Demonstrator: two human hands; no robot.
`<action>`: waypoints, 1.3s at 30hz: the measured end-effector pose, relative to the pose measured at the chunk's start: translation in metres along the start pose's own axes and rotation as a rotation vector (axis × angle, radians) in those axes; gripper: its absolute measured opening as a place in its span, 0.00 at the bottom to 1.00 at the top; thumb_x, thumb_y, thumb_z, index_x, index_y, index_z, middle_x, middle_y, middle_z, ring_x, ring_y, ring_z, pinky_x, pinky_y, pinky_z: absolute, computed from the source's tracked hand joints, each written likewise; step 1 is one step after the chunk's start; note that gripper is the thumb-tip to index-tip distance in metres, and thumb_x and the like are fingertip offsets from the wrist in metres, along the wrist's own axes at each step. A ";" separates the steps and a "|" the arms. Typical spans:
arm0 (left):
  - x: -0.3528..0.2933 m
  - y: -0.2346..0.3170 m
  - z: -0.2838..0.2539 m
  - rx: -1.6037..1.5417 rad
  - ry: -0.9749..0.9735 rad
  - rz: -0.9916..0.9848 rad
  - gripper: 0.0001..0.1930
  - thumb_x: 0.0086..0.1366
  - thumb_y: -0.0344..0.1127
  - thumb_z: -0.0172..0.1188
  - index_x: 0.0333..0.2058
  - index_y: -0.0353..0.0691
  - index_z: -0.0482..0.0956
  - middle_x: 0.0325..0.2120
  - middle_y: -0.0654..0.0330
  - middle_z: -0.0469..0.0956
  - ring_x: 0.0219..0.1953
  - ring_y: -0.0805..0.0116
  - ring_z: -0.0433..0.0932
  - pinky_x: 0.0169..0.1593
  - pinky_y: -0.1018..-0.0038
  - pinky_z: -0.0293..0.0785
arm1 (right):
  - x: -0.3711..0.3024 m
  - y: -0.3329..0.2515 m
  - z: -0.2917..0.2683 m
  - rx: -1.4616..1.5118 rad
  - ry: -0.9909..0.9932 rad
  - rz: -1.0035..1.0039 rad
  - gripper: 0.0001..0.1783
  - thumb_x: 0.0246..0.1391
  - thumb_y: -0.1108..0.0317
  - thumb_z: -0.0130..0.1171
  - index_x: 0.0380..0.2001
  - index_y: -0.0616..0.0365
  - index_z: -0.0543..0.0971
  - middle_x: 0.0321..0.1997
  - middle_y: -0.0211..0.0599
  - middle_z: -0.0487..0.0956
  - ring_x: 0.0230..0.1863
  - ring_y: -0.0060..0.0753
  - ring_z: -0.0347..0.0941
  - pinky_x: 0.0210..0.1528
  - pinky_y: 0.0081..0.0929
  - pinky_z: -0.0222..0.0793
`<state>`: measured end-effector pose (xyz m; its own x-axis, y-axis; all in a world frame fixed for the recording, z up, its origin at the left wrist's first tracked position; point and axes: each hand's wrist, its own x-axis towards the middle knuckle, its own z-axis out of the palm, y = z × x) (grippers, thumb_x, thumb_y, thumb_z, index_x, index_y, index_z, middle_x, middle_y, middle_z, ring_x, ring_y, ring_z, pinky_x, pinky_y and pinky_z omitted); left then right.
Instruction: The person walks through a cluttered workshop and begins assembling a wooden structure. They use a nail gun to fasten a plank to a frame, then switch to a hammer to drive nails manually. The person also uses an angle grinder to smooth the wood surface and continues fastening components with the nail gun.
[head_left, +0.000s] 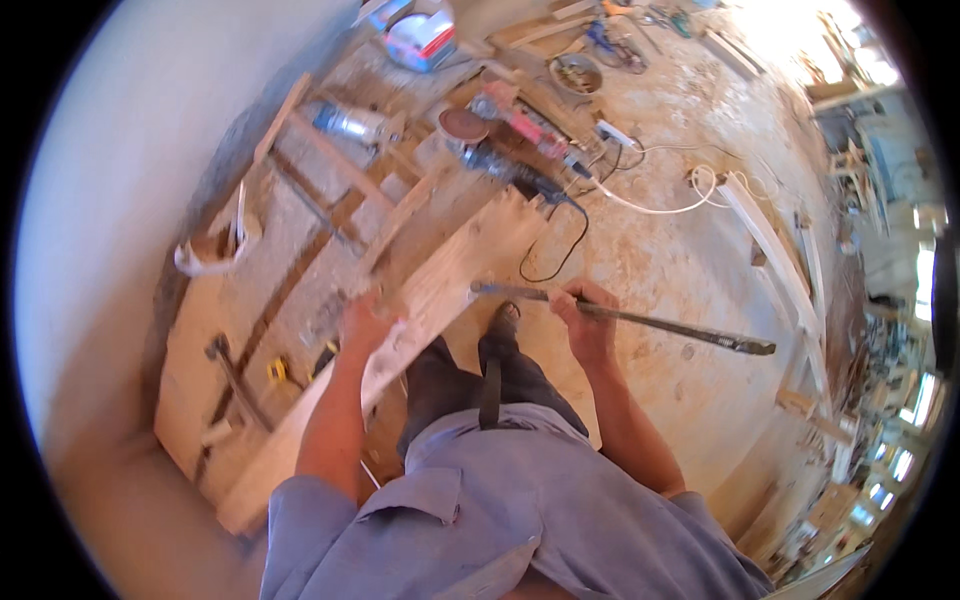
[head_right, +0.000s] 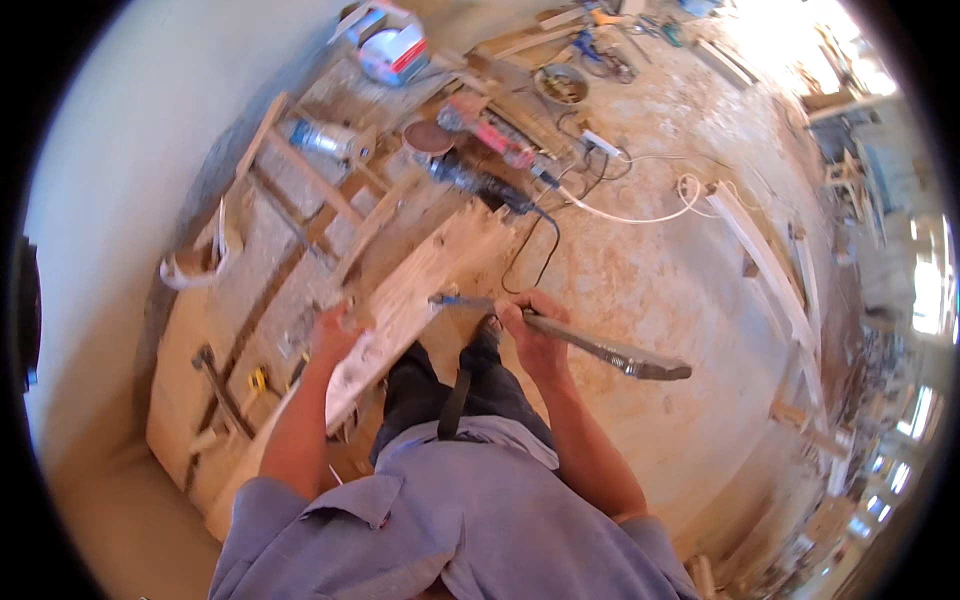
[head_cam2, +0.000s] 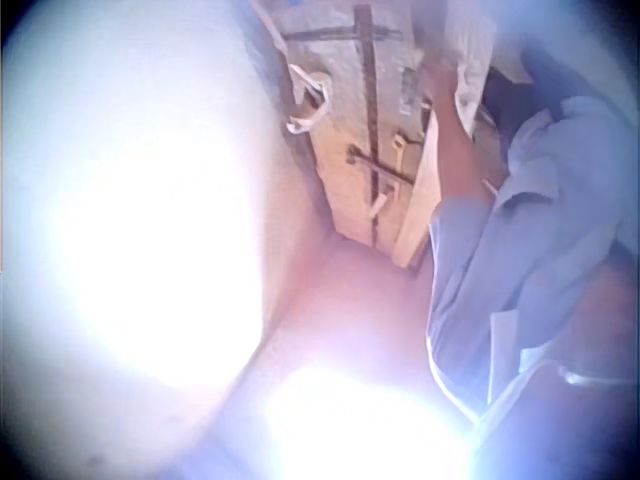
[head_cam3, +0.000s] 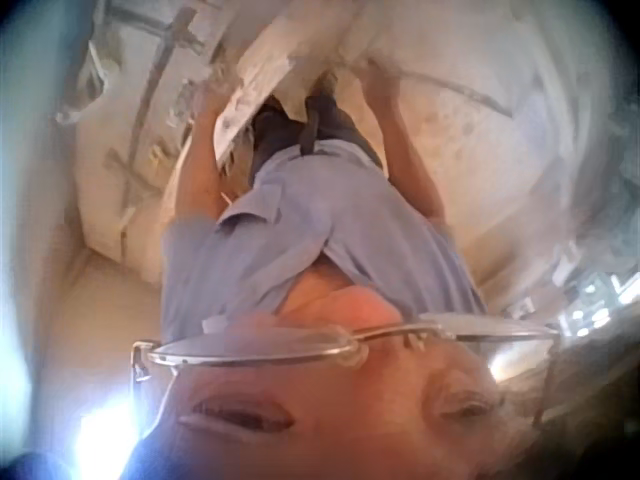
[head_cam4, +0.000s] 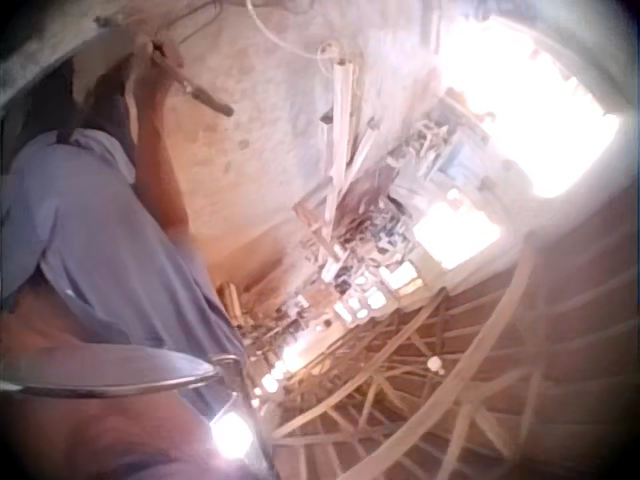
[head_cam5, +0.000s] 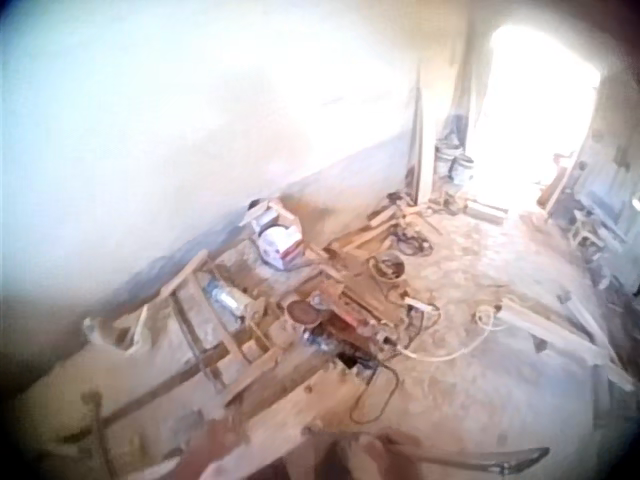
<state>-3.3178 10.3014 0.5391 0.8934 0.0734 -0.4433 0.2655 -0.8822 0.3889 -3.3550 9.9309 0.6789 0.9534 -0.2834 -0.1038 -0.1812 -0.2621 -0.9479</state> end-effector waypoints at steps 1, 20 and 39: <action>-0.011 0.004 0.003 0.091 0.109 -0.016 0.39 0.49 0.57 0.74 0.57 0.42 0.77 0.57 0.46 0.76 0.63 0.45 0.69 0.65 0.53 0.64 | 0.001 0.001 -0.002 -0.019 -0.042 -0.010 0.12 0.55 0.65 0.67 0.24 0.61 0.80 0.18 0.28 0.71 0.25 0.18 0.65 0.27 0.25 0.60; -0.372 0.000 0.329 -0.221 0.310 -0.294 0.30 0.55 0.26 0.57 0.60 0.37 0.69 0.62 0.37 0.64 0.65 0.34 0.62 0.68 0.49 0.60 | -0.079 0.244 -0.131 0.071 -0.513 0.357 0.15 0.53 0.75 0.62 0.45 0.59 0.79 0.40 0.31 0.78 0.42 0.27 0.75 0.45 0.26 0.75; -0.627 0.207 0.597 -1.067 0.133 -1.147 0.25 0.65 0.41 0.58 0.58 0.33 0.74 0.45 0.43 0.82 0.50 0.46 0.80 0.55 0.58 0.75 | -0.205 0.411 -0.298 -0.917 -1.155 0.375 0.22 0.56 0.73 0.58 0.54 0.70 0.75 0.39 0.44 0.83 0.34 0.30 0.79 0.38 0.25 0.75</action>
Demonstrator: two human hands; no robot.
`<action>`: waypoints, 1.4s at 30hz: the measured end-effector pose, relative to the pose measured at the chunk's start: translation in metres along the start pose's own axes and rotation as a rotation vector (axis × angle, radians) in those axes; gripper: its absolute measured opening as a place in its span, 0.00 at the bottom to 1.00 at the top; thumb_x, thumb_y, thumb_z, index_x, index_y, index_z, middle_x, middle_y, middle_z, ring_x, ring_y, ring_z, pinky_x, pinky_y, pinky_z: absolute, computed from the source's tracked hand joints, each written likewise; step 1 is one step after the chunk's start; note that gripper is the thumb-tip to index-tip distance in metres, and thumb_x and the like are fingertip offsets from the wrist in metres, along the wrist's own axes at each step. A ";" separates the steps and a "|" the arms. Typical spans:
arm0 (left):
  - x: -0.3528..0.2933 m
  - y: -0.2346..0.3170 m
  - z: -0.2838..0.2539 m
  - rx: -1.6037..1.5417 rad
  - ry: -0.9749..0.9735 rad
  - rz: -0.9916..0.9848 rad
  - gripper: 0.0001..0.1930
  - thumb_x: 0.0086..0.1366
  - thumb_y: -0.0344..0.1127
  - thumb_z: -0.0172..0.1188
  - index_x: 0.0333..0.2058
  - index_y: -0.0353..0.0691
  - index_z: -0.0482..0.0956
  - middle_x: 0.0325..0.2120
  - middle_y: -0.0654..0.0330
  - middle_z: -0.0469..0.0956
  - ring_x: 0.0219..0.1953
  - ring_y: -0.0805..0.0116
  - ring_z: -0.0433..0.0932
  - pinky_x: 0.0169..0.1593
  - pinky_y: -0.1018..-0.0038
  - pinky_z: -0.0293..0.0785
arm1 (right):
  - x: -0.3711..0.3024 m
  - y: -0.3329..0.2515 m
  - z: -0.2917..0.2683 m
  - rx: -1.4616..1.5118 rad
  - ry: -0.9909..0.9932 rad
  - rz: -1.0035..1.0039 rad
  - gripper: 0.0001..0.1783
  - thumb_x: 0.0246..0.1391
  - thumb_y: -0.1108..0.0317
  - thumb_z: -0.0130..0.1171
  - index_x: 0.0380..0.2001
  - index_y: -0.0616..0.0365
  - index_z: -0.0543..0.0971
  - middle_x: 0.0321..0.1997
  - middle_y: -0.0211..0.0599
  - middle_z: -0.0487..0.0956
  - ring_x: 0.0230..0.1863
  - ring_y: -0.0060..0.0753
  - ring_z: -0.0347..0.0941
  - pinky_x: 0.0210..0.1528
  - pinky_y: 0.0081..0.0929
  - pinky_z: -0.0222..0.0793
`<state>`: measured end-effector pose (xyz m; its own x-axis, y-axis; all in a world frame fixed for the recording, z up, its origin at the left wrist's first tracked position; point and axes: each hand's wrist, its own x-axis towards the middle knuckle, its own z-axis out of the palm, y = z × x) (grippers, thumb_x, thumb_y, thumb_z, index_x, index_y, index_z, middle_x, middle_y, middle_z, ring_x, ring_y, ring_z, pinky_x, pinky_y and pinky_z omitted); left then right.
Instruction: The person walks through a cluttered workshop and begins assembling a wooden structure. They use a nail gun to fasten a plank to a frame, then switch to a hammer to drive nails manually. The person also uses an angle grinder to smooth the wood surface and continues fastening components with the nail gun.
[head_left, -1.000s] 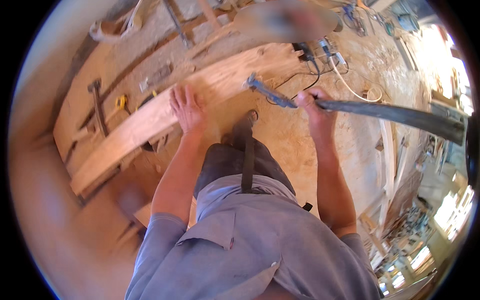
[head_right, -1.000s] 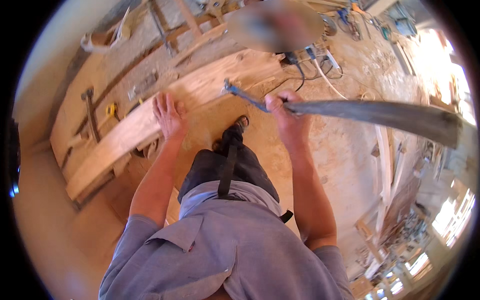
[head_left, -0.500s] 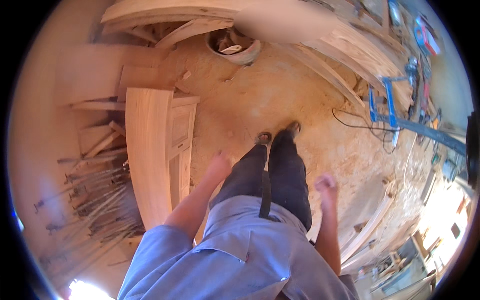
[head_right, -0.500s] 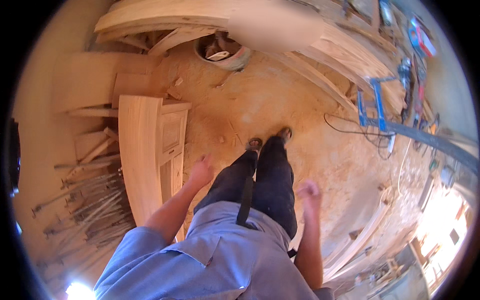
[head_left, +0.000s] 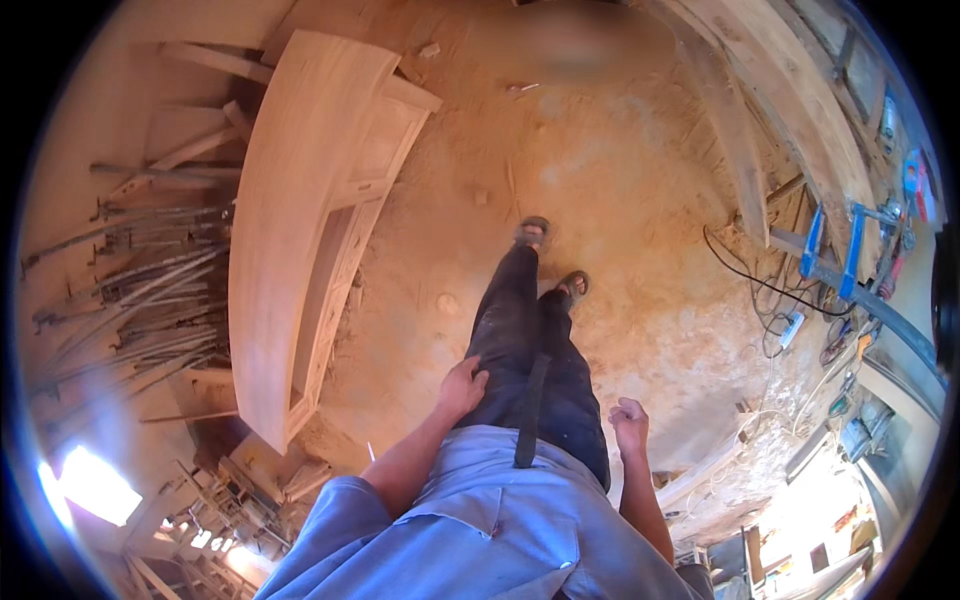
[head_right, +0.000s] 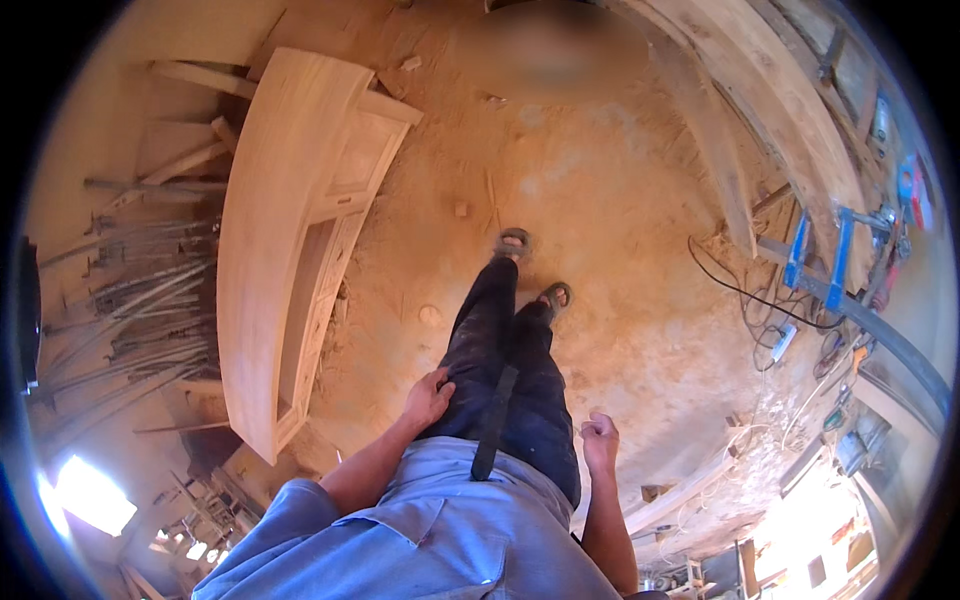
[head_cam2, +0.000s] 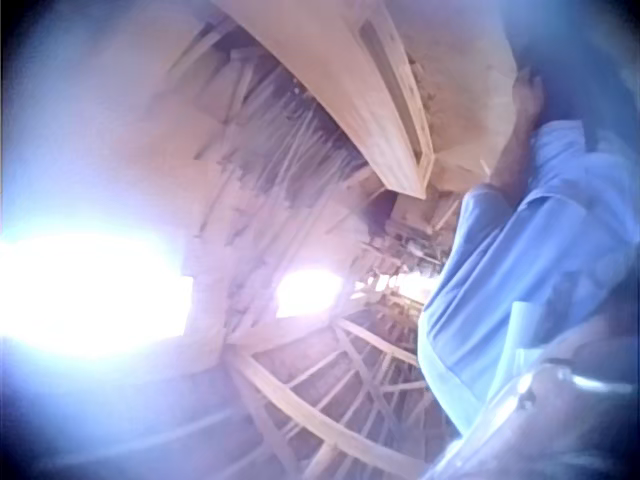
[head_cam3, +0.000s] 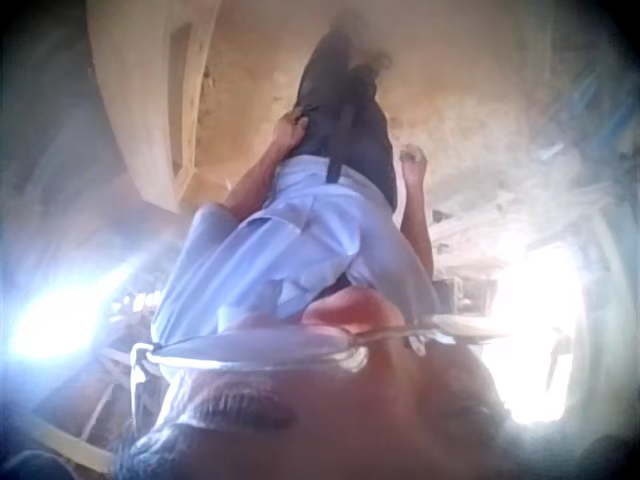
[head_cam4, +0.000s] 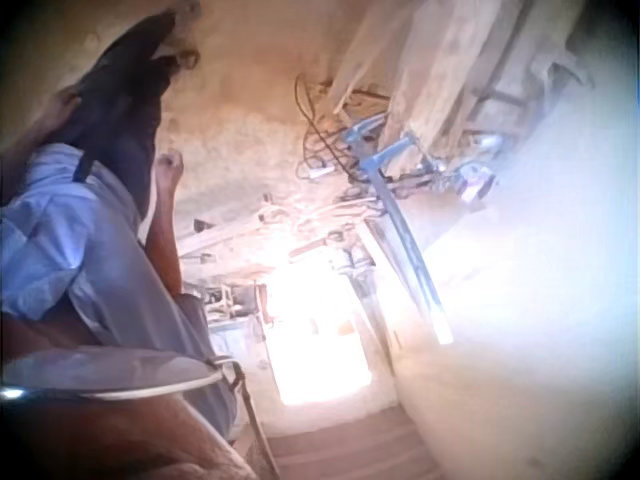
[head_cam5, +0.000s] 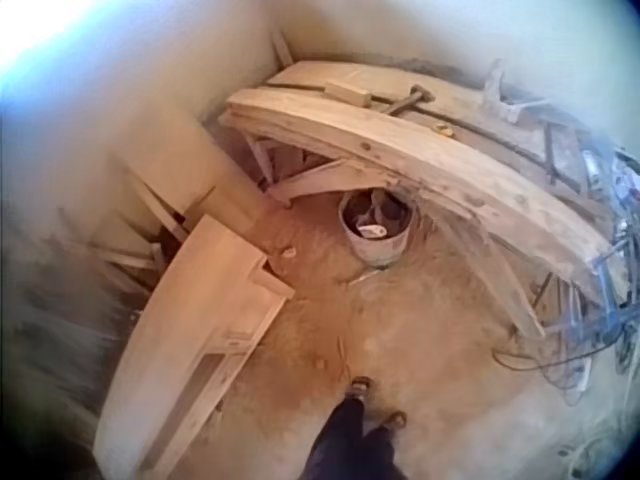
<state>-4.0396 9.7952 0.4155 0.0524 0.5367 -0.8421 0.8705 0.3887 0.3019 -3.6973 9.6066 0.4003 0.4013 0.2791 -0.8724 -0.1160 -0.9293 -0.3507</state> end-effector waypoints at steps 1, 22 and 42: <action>-0.005 0.001 0.005 -0.070 -0.004 0.009 0.25 0.65 0.41 0.58 0.58 0.33 0.74 0.45 0.43 0.82 0.49 0.46 0.80 0.55 0.59 0.75 | -0.004 0.014 -0.004 0.011 -0.009 0.030 0.22 0.56 0.73 0.58 0.54 0.69 0.75 0.39 0.44 0.83 0.33 0.30 0.79 0.37 0.25 0.74; 0.023 -0.129 -0.054 0.071 -0.083 0.256 0.22 0.65 0.36 0.60 0.56 0.34 0.76 0.50 0.44 0.79 0.55 0.46 0.77 0.59 0.58 0.72 | -0.124 0.065 0.149 0.473 0.201 0.222 0.17 0.58 0.74 0.58 0.51 0.67 0.78 0.38 0.43 0.83 0.36 0.31 0.80 0.40 0.26 0.76; -0.001 -0.245 -0.088 0.564 -0.280 0.518 0.21 0.64 0.34 0.61 0.55 0.36 0.76 0.49 0.47 0.77 0.54 0.45 0.74 0.57 0.57 0.72 | -0.269 0.150 0.375 0.574 0.188 0.275 0.19 0.58 0.71 0.60 0.52 0.70 0.77 0.40 0.41 0.83 0.39 0.28 0.78 0.44 0.26 0.75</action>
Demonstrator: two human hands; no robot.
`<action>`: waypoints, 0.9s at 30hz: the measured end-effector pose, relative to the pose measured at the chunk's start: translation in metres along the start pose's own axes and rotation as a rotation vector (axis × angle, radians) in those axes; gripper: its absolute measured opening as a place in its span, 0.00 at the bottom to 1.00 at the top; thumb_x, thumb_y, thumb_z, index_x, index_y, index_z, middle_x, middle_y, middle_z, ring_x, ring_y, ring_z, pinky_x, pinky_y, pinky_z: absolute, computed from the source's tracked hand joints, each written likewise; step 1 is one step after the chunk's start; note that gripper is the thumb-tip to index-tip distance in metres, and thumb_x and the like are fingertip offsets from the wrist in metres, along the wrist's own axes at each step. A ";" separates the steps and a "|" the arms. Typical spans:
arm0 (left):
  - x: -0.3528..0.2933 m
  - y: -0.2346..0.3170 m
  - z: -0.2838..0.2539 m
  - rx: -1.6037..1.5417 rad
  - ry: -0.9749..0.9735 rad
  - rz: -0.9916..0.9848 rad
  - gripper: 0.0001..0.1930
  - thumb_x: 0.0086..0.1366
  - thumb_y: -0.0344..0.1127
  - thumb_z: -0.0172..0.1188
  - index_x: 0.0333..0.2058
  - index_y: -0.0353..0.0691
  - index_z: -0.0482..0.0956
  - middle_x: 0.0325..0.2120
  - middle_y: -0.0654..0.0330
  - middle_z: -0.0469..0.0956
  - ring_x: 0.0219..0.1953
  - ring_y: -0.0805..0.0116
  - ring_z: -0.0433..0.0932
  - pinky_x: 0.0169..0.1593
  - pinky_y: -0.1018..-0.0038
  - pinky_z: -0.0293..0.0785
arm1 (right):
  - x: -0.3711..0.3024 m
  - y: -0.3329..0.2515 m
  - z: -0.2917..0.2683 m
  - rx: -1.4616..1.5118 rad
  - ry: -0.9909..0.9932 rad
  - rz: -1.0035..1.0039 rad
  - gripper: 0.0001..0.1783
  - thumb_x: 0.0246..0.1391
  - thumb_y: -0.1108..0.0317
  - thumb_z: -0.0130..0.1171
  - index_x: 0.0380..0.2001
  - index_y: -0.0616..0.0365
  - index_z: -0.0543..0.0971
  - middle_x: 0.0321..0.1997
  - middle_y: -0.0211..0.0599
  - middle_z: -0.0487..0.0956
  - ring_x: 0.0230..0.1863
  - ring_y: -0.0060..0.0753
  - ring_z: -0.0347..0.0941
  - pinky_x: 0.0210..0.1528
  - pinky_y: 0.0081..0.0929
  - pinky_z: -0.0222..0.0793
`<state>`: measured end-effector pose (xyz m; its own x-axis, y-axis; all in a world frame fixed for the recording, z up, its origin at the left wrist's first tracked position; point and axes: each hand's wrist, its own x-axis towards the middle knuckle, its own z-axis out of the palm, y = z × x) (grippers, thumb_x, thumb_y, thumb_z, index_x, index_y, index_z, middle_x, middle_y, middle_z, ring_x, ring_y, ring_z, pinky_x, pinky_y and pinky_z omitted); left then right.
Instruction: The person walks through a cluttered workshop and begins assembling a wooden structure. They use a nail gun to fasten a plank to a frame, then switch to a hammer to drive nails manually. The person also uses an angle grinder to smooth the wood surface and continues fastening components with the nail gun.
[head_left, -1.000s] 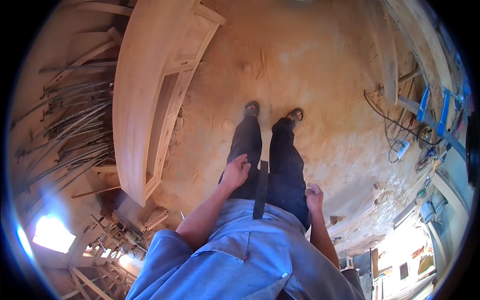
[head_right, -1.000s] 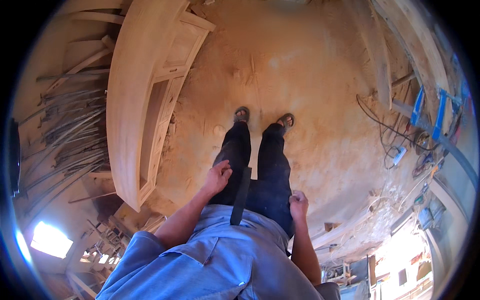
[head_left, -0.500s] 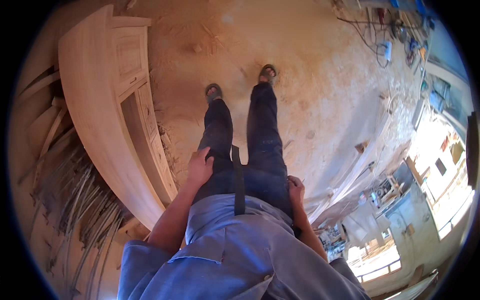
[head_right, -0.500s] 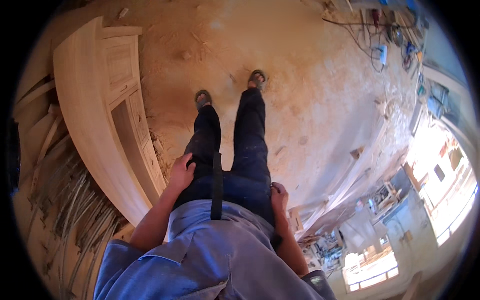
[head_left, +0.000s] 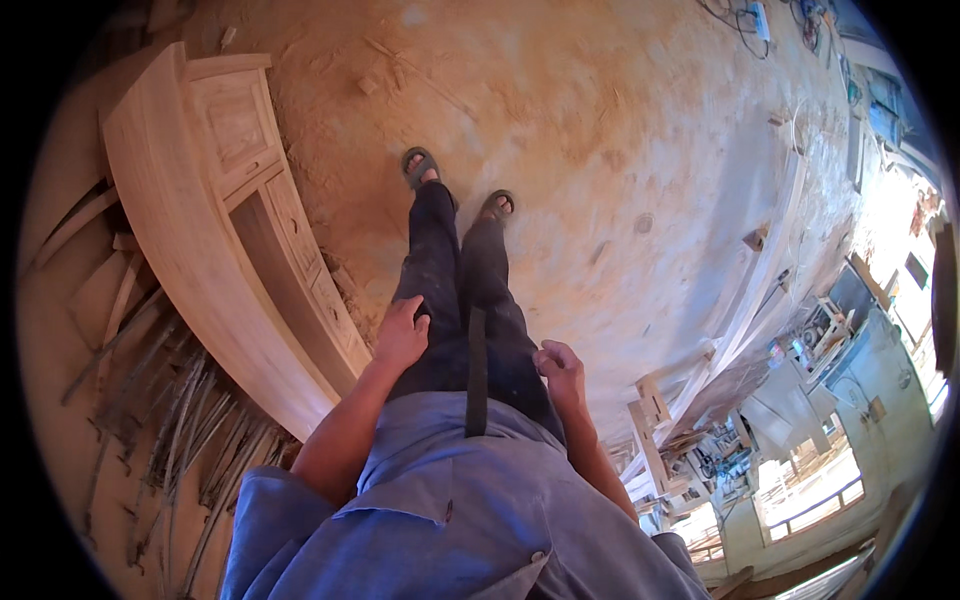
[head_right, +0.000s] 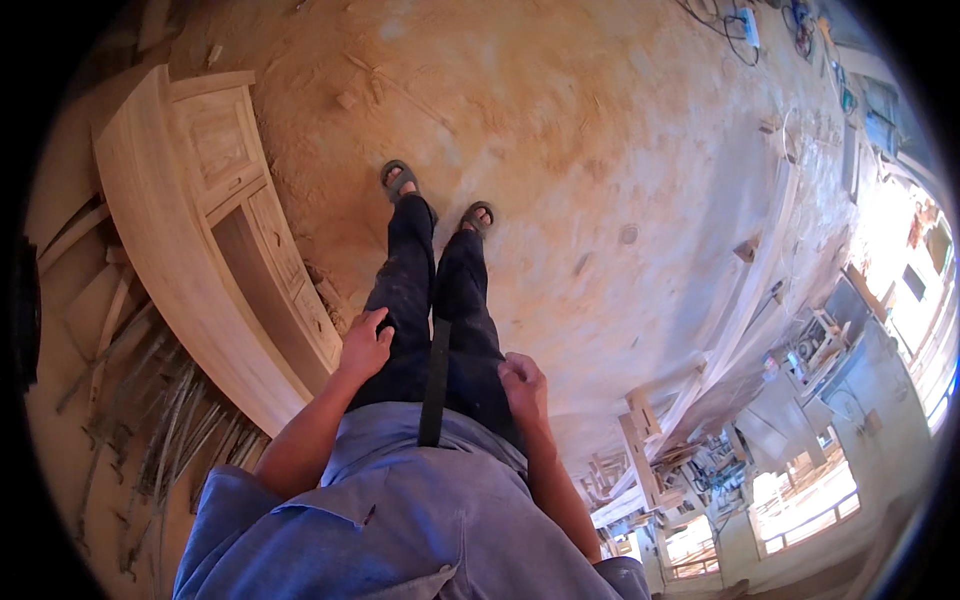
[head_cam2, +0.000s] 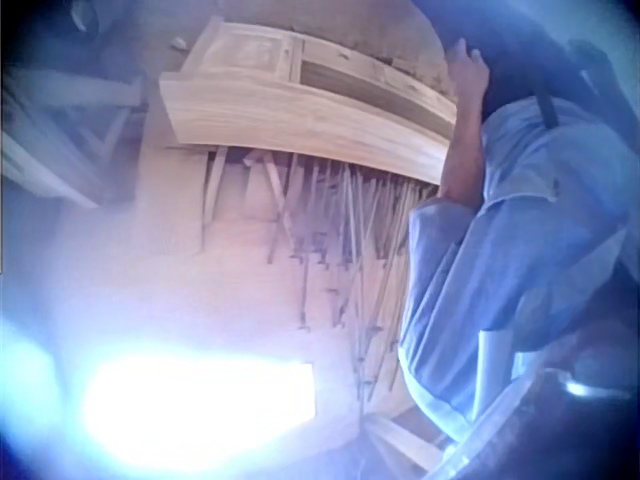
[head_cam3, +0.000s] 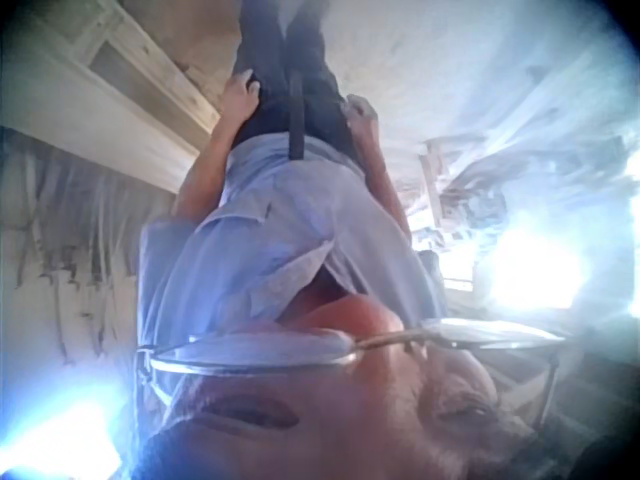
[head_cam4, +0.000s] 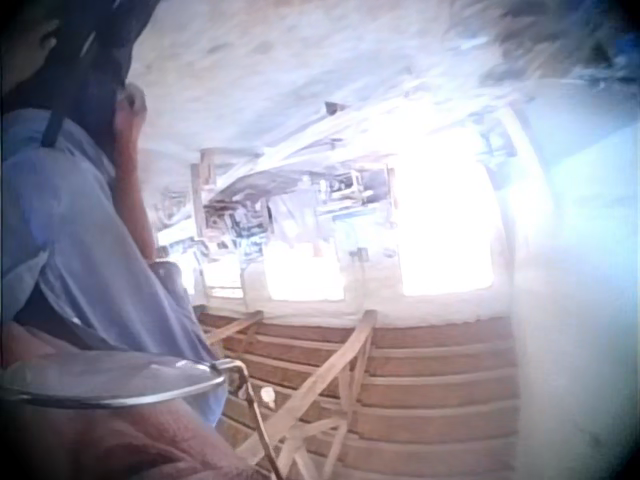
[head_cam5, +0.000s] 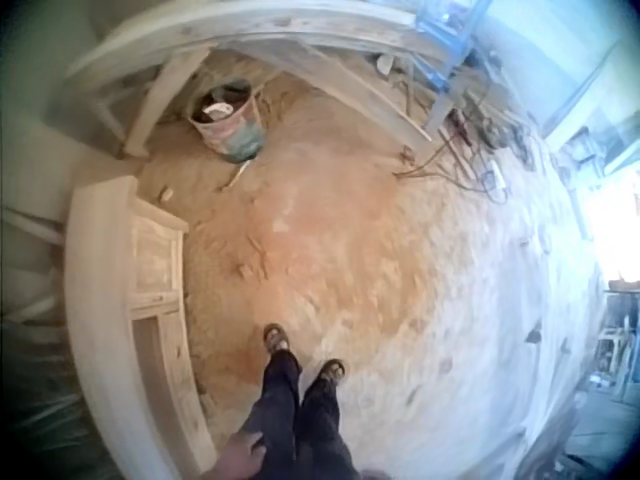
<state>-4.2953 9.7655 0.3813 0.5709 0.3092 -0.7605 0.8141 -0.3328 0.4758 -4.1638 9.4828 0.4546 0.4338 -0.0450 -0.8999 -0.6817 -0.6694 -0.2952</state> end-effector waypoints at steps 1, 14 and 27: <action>-0.001 0.001 0.003 0.016 -0.011 0.006 0.20 0.64 0.34 0.61 0.55 0.36 0.76 0.49 0.46 0.77 0.54 0.44 0.74 0.58 0.57 0.71 | -0.001 0.006 -0.003 0.028 0.003 0.005 0.20 0.58 0.72 0.60 0.52 0.70 0.77 0.40 0.42 0.83 0.39 0.28 0.78 0.44 0.26 0.75; 0.002 0.028 0.034 0.302 -0.149 0.122 0.21 0.65 0.35 0.61 0.55 0.34 0.76 0.52 0.46 0.76 0.56 0.44 0.72 0.61 0.57 0.69 | -0.015 0.098 -0.027 0.264 0.143 0.200 0.19 0.56 0.68 0.61 0.50 0.66 0.80 0.41 0.45 0.85 0.42 0.32 0.80 0.48 0.28 0.74; 0.027 0.051 0.051 0.468 -0.242 0.297 0.22 0.63 0.35 0.62 0.54 0.33 0.75 0.55 0.45 0.73 0.61 0.44 0.68 0.66 0.56 0.64 | 0.027 0.172 0.024 0.458 0.158 0.224 0.20 0.53 0.70 0.60 0.49 0.68 0.80 0.37 0.42 0.85 0.36 0.29 0.80 0.40 0.27 0.75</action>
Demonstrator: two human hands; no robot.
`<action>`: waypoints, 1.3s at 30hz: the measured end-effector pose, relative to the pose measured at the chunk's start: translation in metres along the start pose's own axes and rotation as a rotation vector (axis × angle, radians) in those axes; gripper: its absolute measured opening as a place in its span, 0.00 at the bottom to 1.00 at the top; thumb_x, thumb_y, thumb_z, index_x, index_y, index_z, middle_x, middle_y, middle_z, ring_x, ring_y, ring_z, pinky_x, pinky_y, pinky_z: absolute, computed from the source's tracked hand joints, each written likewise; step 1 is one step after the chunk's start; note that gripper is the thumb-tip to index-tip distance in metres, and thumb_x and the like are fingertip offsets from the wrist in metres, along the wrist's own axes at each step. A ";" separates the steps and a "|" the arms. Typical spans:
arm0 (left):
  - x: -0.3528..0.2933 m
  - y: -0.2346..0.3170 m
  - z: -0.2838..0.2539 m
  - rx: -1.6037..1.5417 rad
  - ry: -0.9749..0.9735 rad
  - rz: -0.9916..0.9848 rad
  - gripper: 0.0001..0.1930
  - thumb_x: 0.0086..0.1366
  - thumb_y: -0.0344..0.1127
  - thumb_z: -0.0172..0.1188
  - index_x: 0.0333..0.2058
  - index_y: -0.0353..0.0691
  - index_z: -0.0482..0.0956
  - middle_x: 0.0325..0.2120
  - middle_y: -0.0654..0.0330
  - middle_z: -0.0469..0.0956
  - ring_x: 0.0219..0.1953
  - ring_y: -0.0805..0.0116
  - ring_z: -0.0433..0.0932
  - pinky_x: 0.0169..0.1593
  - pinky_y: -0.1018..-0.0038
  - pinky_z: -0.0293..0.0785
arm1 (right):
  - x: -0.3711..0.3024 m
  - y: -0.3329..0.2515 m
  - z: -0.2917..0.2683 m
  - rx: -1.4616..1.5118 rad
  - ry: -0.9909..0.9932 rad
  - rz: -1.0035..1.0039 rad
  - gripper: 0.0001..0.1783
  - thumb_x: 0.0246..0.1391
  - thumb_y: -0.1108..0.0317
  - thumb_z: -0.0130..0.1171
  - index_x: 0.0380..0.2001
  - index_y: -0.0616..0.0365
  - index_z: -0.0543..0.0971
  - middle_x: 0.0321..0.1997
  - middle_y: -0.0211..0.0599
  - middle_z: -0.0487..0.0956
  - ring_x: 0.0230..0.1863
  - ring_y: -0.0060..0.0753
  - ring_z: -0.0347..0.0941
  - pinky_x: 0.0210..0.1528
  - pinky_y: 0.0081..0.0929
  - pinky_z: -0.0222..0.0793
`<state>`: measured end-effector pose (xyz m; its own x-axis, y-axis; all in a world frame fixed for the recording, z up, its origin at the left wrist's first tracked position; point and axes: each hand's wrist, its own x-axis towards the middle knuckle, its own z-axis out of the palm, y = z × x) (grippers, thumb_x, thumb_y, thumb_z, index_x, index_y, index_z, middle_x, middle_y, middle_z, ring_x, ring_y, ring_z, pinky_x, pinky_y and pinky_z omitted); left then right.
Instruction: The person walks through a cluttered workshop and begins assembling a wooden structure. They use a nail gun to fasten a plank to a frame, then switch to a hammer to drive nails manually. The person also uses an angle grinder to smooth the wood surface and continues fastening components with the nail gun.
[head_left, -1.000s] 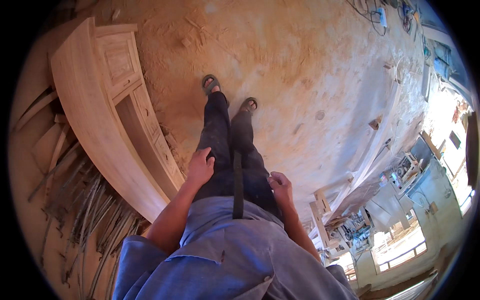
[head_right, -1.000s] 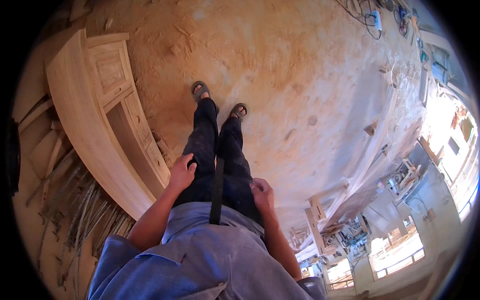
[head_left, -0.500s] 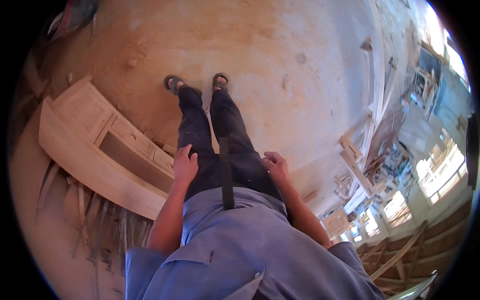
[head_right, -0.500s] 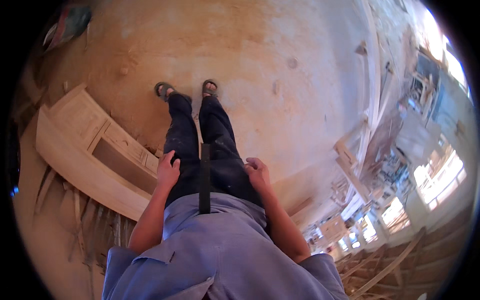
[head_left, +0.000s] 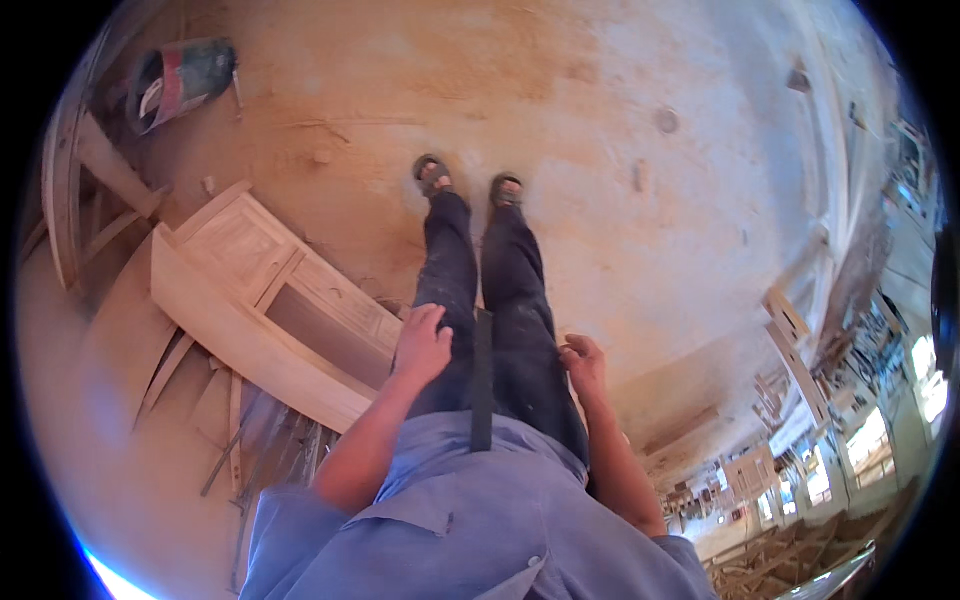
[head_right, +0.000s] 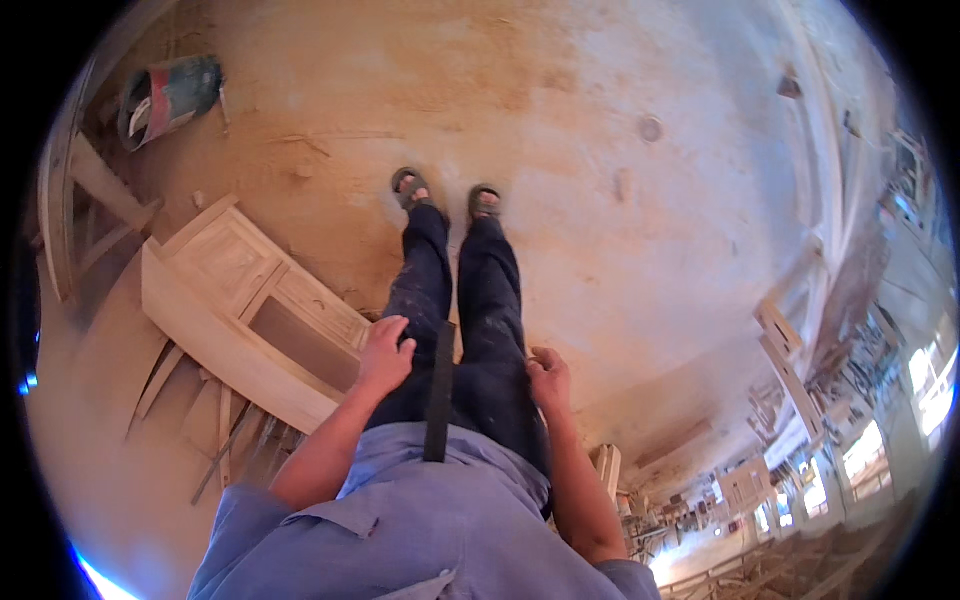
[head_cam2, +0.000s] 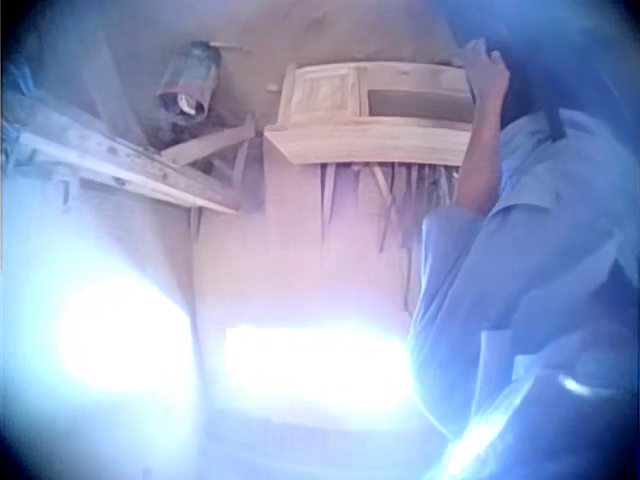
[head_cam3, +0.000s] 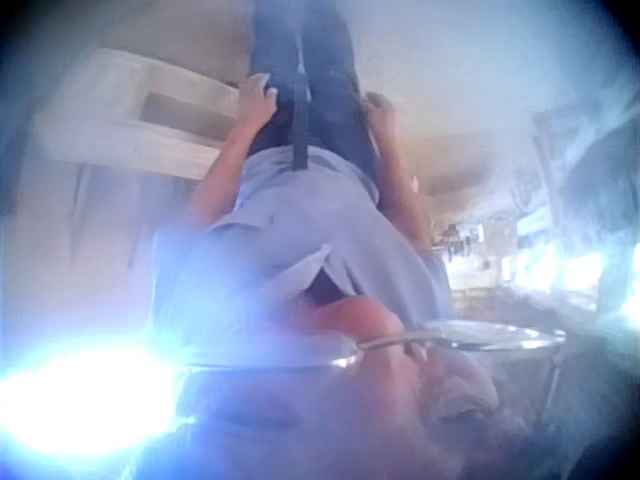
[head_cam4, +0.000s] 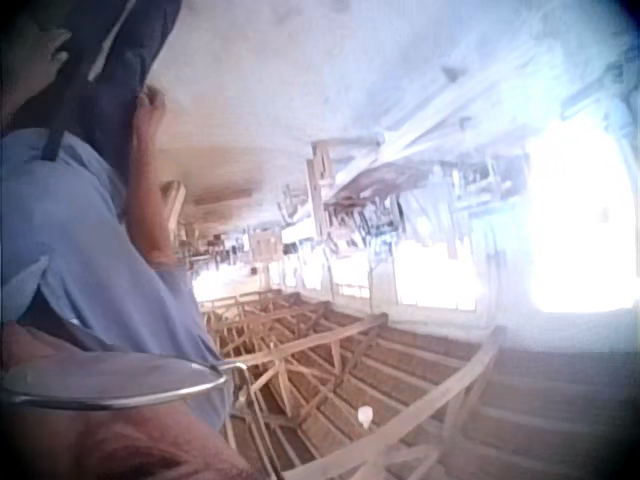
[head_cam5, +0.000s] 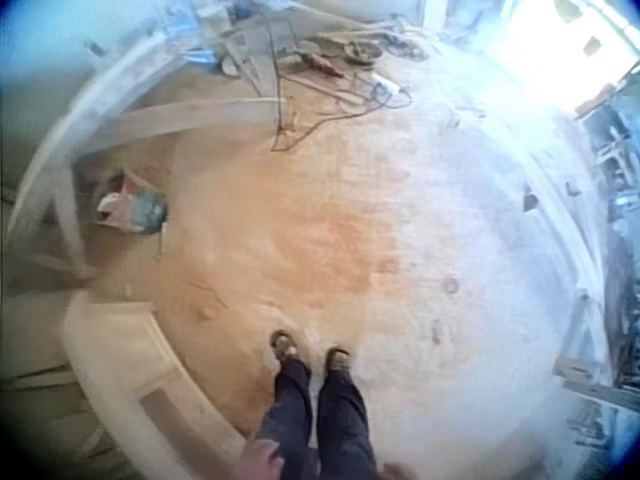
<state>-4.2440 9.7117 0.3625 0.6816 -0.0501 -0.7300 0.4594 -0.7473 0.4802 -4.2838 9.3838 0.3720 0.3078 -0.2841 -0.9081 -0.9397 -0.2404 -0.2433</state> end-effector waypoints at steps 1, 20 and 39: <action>0.006 -0.006 0.004 0.055 -0.025 0.041 0.24 0.63 0.36 0.62 0.56 0.33 0.74 0.58 0.45 0.70 0.62 0.43 0.65 0.66 0.55 0.63 | 0.014 -0.004 0.007 -0.022 -0.010 -0.019 0.19 0.53 0.71 0.60 0.49 0.67 0.80 0.37 0.43 0.85 0.36 0.31 0.81 0.41 0.27 0.75; 0.105 -0.027 -0.020 0.323 0.046 -0.249 0.29 0.52 0.37 0.66 0.53 0.34 0.72 0.65 0.37 0.58 0.64 0.25 0.57 0.63 0.35 0.58 | 0.565 -0.166 0.323 -0.201 -0.185 -0.452 0.28 0.53 0.66 0.63 0.58 0.56 0.77 0.38 0.46 0.84 0.40 0.36 0.79 0.43 0.32 0.73; 0.084 -0.008 -0.004 0.310 0.029 -0.250 0.26 0.57 0.45 0.63 0.53 0.40 0.76 0.65 0.46 0.61 0.66 0.37 0.59 0.65 0.45 0.60 | 0.274 -0.278 0.178 0.388 -0.145 -0.453 0.07 0.48 0.80 0.60 0.23 0.56 0.74 0.23 0.33 0.76 0.24 0.26 0.71 0.27 0.26 0.67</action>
<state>-4.1880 9.7155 0.2990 0.5883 0.1744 -0.7896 0.4225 -0.8989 0.1162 -3.9643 9.5380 0.1303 0.6916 -0.0969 -0.7157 -0.7142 0.0555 -0.6977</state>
